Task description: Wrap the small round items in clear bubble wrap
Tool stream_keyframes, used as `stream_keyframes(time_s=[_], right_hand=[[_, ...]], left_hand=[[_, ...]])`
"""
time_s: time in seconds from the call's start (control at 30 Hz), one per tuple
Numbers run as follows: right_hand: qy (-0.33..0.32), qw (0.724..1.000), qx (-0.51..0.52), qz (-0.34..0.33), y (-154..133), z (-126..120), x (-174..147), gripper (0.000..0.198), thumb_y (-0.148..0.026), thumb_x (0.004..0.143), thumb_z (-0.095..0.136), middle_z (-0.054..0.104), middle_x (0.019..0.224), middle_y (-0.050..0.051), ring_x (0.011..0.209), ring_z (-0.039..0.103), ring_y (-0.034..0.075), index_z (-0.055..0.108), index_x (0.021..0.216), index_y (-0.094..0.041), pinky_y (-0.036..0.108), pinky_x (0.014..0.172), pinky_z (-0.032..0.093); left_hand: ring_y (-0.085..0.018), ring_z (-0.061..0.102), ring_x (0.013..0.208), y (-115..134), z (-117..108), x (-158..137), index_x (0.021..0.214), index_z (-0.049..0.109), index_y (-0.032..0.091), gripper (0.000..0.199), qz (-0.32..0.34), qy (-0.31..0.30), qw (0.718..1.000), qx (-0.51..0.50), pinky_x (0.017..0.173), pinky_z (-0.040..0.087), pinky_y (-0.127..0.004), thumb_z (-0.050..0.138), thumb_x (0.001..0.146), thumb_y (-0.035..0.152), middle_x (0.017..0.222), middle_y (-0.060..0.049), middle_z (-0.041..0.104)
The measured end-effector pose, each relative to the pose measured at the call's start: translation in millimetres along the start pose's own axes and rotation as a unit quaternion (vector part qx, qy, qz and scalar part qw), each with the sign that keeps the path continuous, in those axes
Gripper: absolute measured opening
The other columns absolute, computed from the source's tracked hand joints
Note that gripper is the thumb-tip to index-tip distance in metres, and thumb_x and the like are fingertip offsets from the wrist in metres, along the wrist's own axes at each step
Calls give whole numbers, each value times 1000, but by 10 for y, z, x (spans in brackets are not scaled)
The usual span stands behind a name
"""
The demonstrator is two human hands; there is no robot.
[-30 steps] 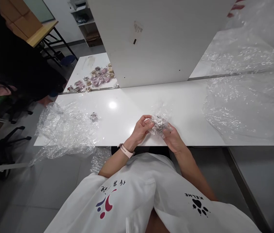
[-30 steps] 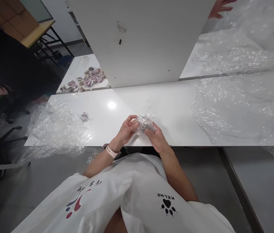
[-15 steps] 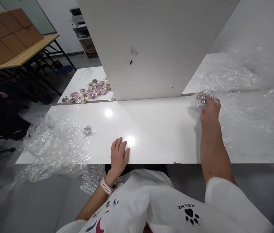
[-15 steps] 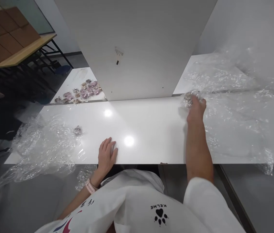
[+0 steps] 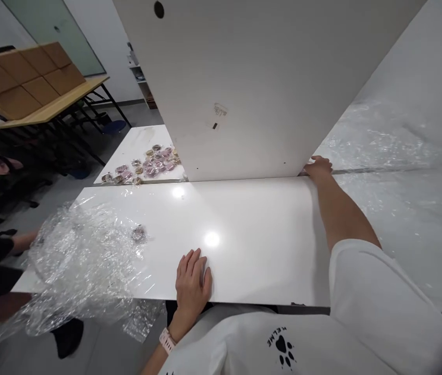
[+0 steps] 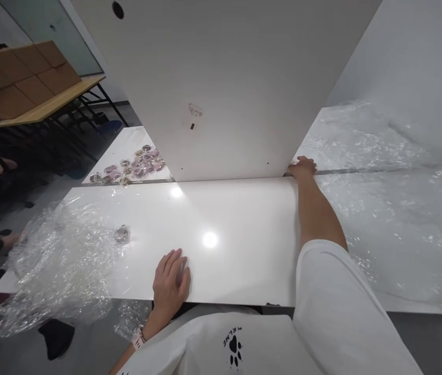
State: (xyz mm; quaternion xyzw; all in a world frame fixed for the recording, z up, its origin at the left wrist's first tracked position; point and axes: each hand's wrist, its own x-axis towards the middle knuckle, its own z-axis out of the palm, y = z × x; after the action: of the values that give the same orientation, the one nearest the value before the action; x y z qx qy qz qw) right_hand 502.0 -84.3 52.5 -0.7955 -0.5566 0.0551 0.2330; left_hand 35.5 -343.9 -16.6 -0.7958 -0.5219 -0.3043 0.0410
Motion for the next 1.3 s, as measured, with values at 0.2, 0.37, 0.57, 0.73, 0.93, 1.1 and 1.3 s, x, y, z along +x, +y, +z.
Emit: stream_keyframes(time_s=[0.2,0.37,0.57,0.73,0.93,1.1,1.3], right_hand=[[10,997,-58,51,236,-568,-1238,38,-47,97,49,63,122,10,111,53,25,64,122,-23,43,97,41],[52,985,-122,111,495,-442,-2957,53,-60,90,49,63,113,19,107,55,38,68,112,-16,52,86,45],[72,995,69,17,-146,184,-3535,34,-35,96,37,64,88,13,88,57,28,68,91,-22,44,83,47],[-181,939,211,-203,-1387,230,-3705,26,-32,99,43,67,93,7,91,59,23,66,91,-23,38,82,48],[-320,858,310,-255,-1737,-62,-3638,31,-45,101,46,70,104,4,87,65,18,67,107,-25,34,77,53],[-156,954,117,-227,-1295,288,-3111,45,-50,102,36,61,135,11,126,54,31,63,128,-25,52,101,46],[-95,961,-48,-254,-998,730,-2957,53,-46,104,25,38,159,9,148,29,31,47,147,-26,54,116,29]], left_hand=[[-32,56,128,-25,21,0,118,62,18,28,2,1,1000,-13,109,44,-53,59,90,18,131,-13,66],[-34,54,130,-1,17,-10,118,62,21,27,-19,-10,999,-41,110,42,-57,58,92,21,131,-13,65],[-34,51,132,3,-23,91,109,67,24,20,-87,-62,983,-149,112,38,-60,55,94,29,132,-10,64],[-26,58,125,60,-299,460,120,63,25,29,-180,-81,931,-306,99,53,-44,50,98,40,135,-10,62],[-26,56,125,-50,-492,904,115,64,24,23,-56,-98,968,-224,103,49,-46,52,96,30,132,-7,64],[-32,43,137,-550,-113,1554,124,61,19,31,-134,-112,981,-89,112,39,-52,53,93,22,142,-15,55],[-44,-7,152,-1464,198,2480,153,32,20,73,-299,-67,950,58,114,13,-71,61,86,19,167,-18,0]])
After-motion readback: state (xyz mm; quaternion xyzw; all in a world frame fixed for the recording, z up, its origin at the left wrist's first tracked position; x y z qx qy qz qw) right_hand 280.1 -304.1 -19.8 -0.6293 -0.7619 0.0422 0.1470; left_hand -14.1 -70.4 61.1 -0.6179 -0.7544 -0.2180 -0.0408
